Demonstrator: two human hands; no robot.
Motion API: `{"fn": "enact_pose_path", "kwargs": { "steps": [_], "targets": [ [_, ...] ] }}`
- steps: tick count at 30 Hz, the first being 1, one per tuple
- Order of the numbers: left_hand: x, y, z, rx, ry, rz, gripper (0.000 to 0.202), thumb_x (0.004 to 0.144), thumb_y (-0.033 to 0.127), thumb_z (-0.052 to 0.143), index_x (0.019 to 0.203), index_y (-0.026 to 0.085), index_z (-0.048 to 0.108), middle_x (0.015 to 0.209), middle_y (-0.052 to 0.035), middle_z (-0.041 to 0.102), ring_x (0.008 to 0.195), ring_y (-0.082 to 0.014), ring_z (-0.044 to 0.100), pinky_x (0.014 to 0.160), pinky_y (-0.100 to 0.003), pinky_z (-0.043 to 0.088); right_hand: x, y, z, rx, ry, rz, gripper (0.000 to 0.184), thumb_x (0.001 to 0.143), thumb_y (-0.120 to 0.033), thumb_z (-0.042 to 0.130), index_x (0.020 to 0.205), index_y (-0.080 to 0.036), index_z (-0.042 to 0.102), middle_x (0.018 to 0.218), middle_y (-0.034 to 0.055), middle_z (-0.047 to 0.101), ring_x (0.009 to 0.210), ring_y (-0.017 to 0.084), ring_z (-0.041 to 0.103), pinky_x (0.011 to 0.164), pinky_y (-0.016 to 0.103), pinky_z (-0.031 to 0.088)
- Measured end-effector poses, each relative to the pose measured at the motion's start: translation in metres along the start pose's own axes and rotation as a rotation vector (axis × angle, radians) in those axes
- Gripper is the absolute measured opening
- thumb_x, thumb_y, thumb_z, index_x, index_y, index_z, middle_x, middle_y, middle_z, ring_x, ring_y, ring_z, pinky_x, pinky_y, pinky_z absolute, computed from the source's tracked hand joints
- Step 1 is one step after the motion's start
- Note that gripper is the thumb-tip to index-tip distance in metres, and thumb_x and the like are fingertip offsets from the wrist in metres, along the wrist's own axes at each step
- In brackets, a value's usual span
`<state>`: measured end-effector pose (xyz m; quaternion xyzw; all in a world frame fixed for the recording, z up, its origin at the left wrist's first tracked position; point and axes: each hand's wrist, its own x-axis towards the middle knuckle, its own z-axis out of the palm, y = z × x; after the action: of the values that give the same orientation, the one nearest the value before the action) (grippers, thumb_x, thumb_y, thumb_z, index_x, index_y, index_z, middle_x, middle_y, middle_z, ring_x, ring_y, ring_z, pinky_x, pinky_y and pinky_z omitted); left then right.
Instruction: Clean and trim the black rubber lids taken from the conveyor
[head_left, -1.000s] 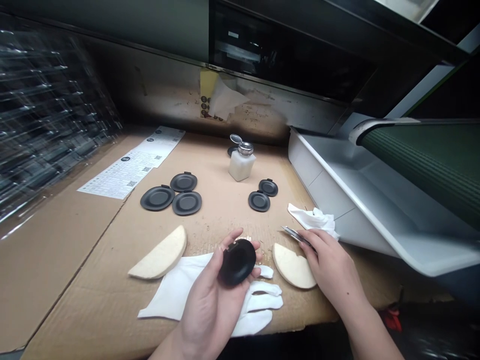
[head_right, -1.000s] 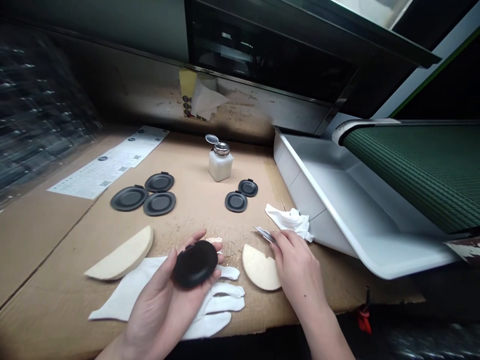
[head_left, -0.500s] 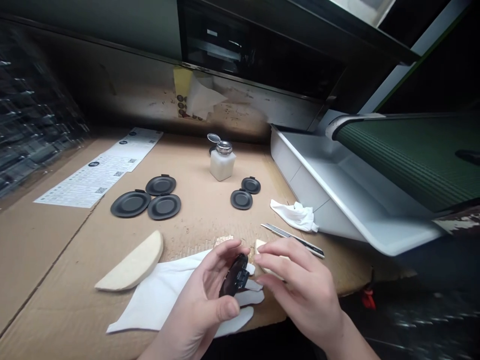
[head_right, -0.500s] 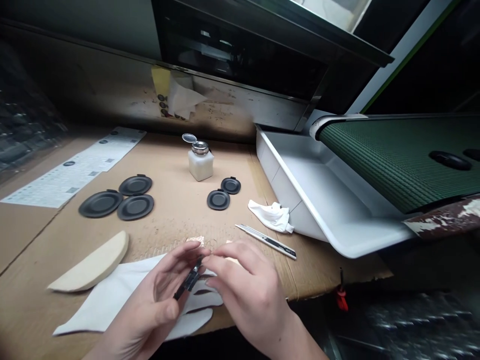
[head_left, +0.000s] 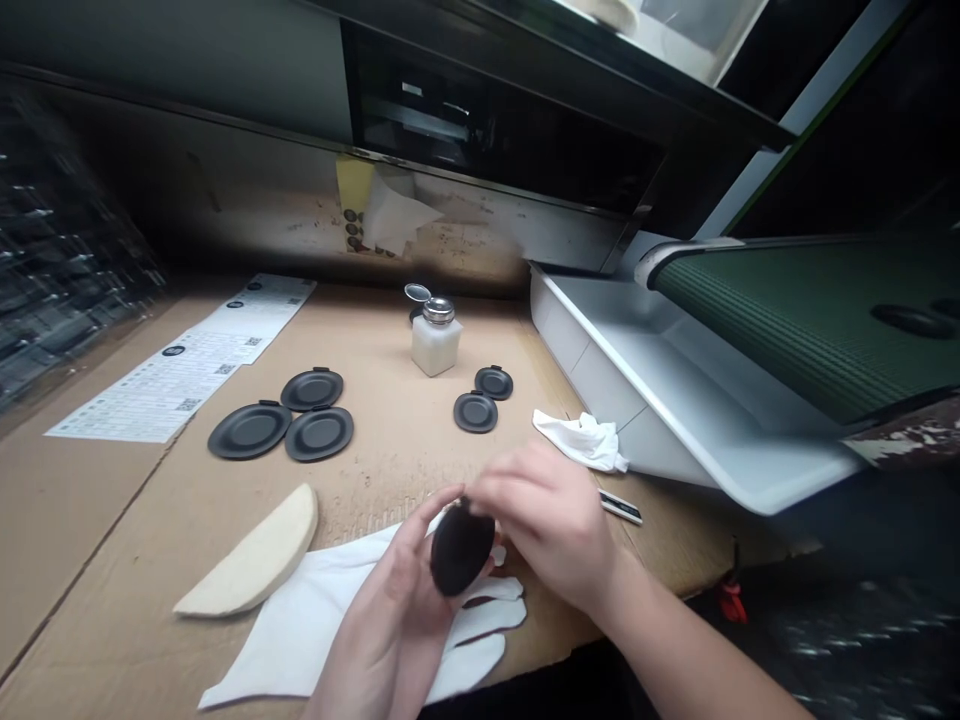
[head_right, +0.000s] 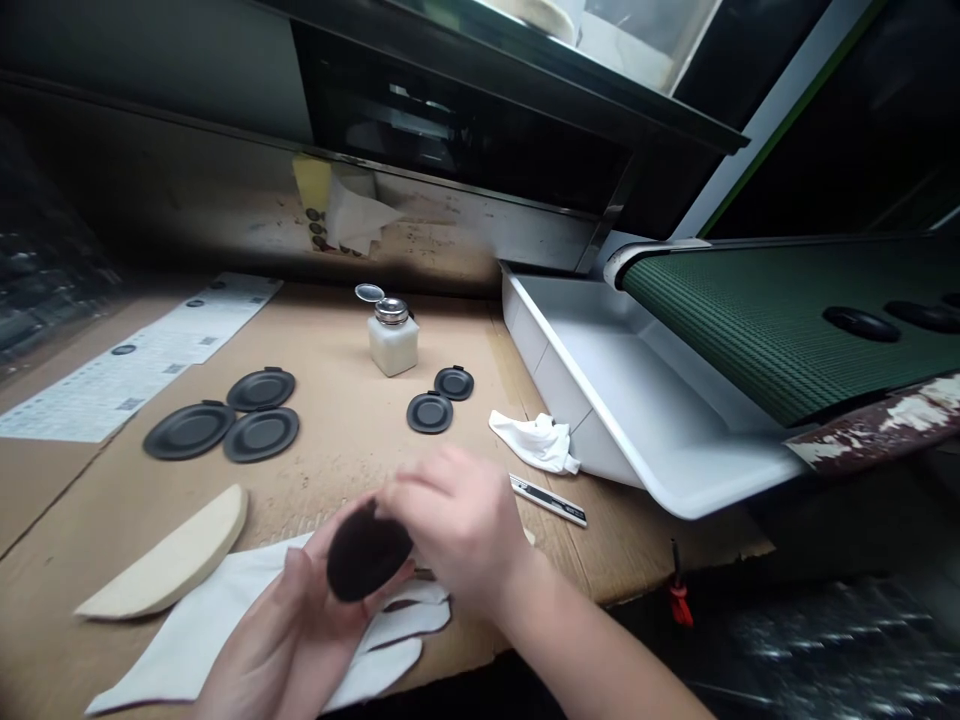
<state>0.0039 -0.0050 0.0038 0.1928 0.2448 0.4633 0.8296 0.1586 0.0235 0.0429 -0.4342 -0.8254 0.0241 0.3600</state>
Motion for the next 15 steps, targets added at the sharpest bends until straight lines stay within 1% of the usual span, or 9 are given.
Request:
{"fn": "enact_pose_path", "kwargs": {
  "steps": [1,3,6,8,11,15],
  "targets": [
    [0.001,0.0,0.002,-0.019,0.017,-0.002,0.043,0.085,0.047,0.044,0.118,0.02,0.053,0.119,-0.0135,0.059,0.113,-0.0295,0.051,0.096,-0.045,0.035,0.012,0.01,0.005,-0.05,-0.046,0.094,0.019,0.089,-0.021,0.046,0.08,-0.019,0.063,0.08,0.0011,0.065,0.076,0.012,0.054,0.068,0.025,0.043],
    [0.003,0.001,0.004,-0.001,0.05,-0.008,0.037,0.086,0.042,0.045,0.113,0.019,0.054,0.113,-0.0154,0.062,0.108,-0.0294,0.054,0.095,-0.046,0.035,0.04,0.033,0.016,-0.144,-0.143,0.272,0.016,0.088,-0.027,0.049,0.083,-0.021,0.062,0.085,-0.0006,0.065,0.082,0.012,0.055,0.071,0.024,0.042],
    [0.005,0.0,0.003,0.043,0.128,0.001,0.029,0.082,0.036,0.054,0.105,0.018,0.058,0.106,-0.0143,0.064,0.103,-0.0272,0.056,0.09,-0.043,0.039,0.079,0.064,0.035,-0.219,-0.22,0.396,0.013,0.087,-0.029,0.052,0.083,-0.023,0.062,0.086,-0.0014,0.066,0.081,0.014,0.058,0.068,0.025,0.042],
    [0.006,-0.001,0.001,0.034,0.144,0.009,0.028,0.079,0.035,0.059,0.101,0.019,0.06,0.101,-0.0126,0.066,0.097,-0.0249,0.058,0.086,-0.039,0.042,0.098,0.076,0.048,-0.26,-0.286,0.452,0.014,0.086,-0.03,0.053,0.082,-0.021,0.063,0.084,-0.0001,0.065,0.079,0.015,0.059,0.068,0.028,0.044],
    [0.008,-0.002,-0.003,0.01,0.117,-0.011,0.028,0.074,0.034,0.065,0.097,0.019,0.063,0.094,-0.0114,0.068,0.088,-0.0222,0.061,0.08,-0.034,0.045,0.109,0.084,0.063,-0.304,-0.378,0.486,0.02,0.087,-0.033,0.052,0.086,-0.016,0.061,0.085,0.002,0.063,0.082,0.015,0.059,0.074,0.033,0.048],
    [0.011,-0.002,-0.008,0.0,0.101,-0.032,0.027,0.068,0.036,0.07,0.09,0.02,0.067,0.087,-0.0105,0.07,0.083,-0.0215,0.063,0.076,-0.032,0.047,0.105,0.09,0.07,-0.335,-0.434,0.497,0.023,0.089,-0.035,0.05,0.093,-0.015,0.06,0.094,0.0036,0.061,0.088,0.015,0.058,0.081,0.037,0.048]
  ]
}}
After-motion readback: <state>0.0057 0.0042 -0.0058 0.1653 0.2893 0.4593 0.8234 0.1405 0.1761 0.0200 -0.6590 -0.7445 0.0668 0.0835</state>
